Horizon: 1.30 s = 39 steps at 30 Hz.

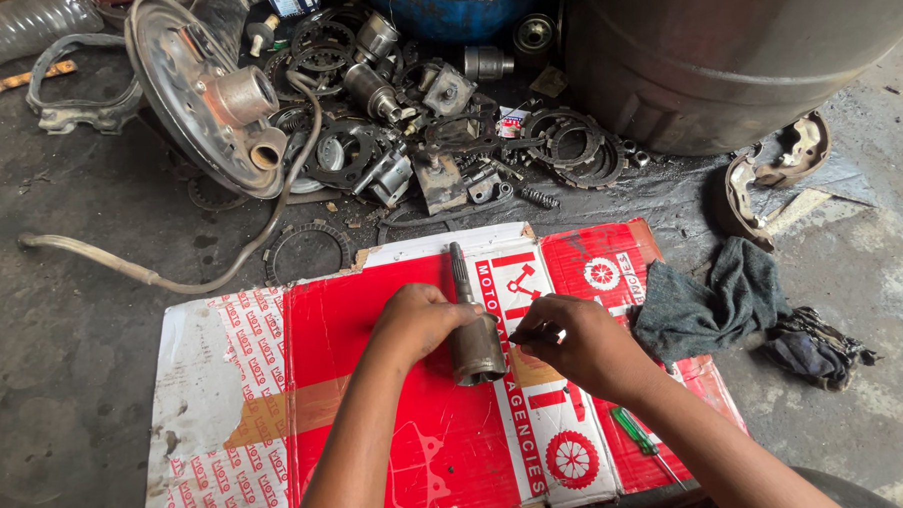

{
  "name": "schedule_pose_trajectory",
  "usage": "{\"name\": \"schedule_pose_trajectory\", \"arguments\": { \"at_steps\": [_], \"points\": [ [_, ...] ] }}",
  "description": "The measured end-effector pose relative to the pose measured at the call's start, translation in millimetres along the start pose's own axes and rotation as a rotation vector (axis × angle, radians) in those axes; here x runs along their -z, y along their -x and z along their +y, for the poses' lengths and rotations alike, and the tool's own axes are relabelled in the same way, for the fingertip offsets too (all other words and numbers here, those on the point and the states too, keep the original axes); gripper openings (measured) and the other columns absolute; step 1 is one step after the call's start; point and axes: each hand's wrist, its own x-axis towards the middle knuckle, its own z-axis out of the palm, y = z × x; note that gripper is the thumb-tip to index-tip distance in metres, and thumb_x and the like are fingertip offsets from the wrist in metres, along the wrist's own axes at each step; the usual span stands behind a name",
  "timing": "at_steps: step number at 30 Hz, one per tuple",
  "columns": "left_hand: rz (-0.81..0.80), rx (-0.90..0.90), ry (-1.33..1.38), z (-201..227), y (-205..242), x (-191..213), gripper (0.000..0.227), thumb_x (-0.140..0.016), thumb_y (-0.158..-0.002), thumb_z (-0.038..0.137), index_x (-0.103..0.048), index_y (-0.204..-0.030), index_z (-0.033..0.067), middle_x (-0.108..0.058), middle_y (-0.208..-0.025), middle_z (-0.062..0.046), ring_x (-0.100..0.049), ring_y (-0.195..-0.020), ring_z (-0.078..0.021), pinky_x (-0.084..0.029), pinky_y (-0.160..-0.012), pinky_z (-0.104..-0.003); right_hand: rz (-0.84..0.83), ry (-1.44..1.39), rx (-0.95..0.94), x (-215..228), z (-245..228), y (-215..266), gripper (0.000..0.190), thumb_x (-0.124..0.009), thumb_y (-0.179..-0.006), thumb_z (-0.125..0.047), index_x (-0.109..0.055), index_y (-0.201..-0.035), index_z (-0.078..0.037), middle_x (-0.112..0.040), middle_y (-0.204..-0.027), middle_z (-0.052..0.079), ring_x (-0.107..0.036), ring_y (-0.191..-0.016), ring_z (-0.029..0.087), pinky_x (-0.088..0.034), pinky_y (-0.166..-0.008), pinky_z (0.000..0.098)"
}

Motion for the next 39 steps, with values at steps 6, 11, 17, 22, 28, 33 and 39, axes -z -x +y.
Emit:
{"name": "schedule_pose_trajectory", "arguments": {
  "at_steps": [6, 11, 17, 22, 28, 33, 39],
  "points": [
    [-0.115, -0.079, 0.039, -26.3, -23.7, 3.4, 0.036, -0.082, -0.074, 0.034, -0.073, -0.072, -0.0003, -0.071, -0.067, -0.012, -0.061, -0.059, -0.0201, -0.048, -0.059, -0.037, -0.026, 0.020, 0.001, -2.8, 1.2, -0.9, 0.014, -0.076, -0.084, -0.012, -0.073, -0.096, -0.006, -0.078, -0.095, 0.006, -0.078, -0.088, 0.016, -0.062, -0.081, 0.0301],
    [-0.141, -0.074, 0.051, -30.6, -25.1, 9.8, 0.032, -0.076, -0.077, 0.031, -0.076, -0.080, -0.0012, -0.074, -0.077, -0.013, -0.064, -0.071, -0.0193, -0.050, -0.070, -0.036, -0.025, -0.028, 0.043, -5.2, 0.6, -1.2, 0.014, -0.075, -0.083, -0.010, -0.075, -0.096, -0.006, -0.078, -0.094, 0.006, -0.078, -0.088, 0.015, -0.062, -0.081, 0.0300],
    [-0.152, -0.036, -0.006, -23.2, -19.6, 9.5, 0.032, -0.072, -0.079, 0.031, -0.077, -0.087, -0.0001, -0.076, -0.083, -0.014, -0.067, -0.076, -0.0210, -0.052, -0.075, -0.037, -0.070, 0.062, 0.105, -7.4, -2.6, 1.4, 0.012, -0.079, -0.083, -0.013, -0.076, -0.093, -0.008, -0.075, -0.090, 0.005, -0.075, -0.080, 0.016, -0.060, -0.071, 0.0308],
    [-0.174, -0.024, 0.132, -26.1, -23.6, 7.8, 0.028, -0.076, -0.077, 0.026, -0.077, -0.085, -0.0010, -0.077, -0.083, -0.013, -0.066, -0.076, -0.0195, -0.052, -0.075, -0.036, 0.017, 0.021, 0.227, -21.6, -8.5, 2.6, 0.010, -0.078, -0.082, -0.009, -0.076, -0.092, -0.007, -0.071, -0.087, 0.005, -0.071, -0.075, 0.019, -0.057, -0.065, 0.0330],
    [-0.197, 0.015, 0.234, -17.1, -21.6, 2.4, 0.023, -0.077, -0.075, 0.021, -0.077, -0.084, -0.0008, -0.075, -0.078, -0.011, -0.065, -0.064, -0.0191, -0.052, -0.062, -0.037, 0.129, -0.041, 0.245, -41.7, -6.4, 1.9, 0.010, -0.078, -0.082, -0.008, -0.070, -0.086, -0.003, -0.067, -0.086, 0.007, -0.068, -0.073, 0.019, -0.056, -0.063, 0.0337],
    [-0.249, 0.164, 0.211, -2.8, -7.7, 2.9, 0.023, -0.077, -0.077, 0.023, -0.073, -0.088, 0.0029, -0.067, -0.073, -0.015, -0.058, -0.053, -0.0238, -0.041, -0.047, -0.042, 0.227, -0.017, 0.166, -47.2, 2.3, -9.2, 0.011, -0.079, -0.082, -0.010, -0.071, -0.084, -0.003, -0.067, -0.080, 0.008, -0.065, -0.066, 0.021, -0.053, -0.060, 0.0344],
    [-0.195, 0.146, 0.278, 3.1, 1.4, 9.5, 0.030, -0.079, -0.072, 0.023, -0.077, -0.091, -0.0009, -0.074, -0.076, -0.013, -0.068, -0.059, -0.0258, -0.048, -0.050, -0.043, 0.292, 0.022, 0.146, -51.0, 2.7, -8.8, 0.019, -0.081, -0.082, -0.013, -0.066, -0.082, -0.001, -0.066, -0.079, 0.010, -0.065, -0.064, 0.022, -0.052, -0.059, 0.0359]
  ]
}}
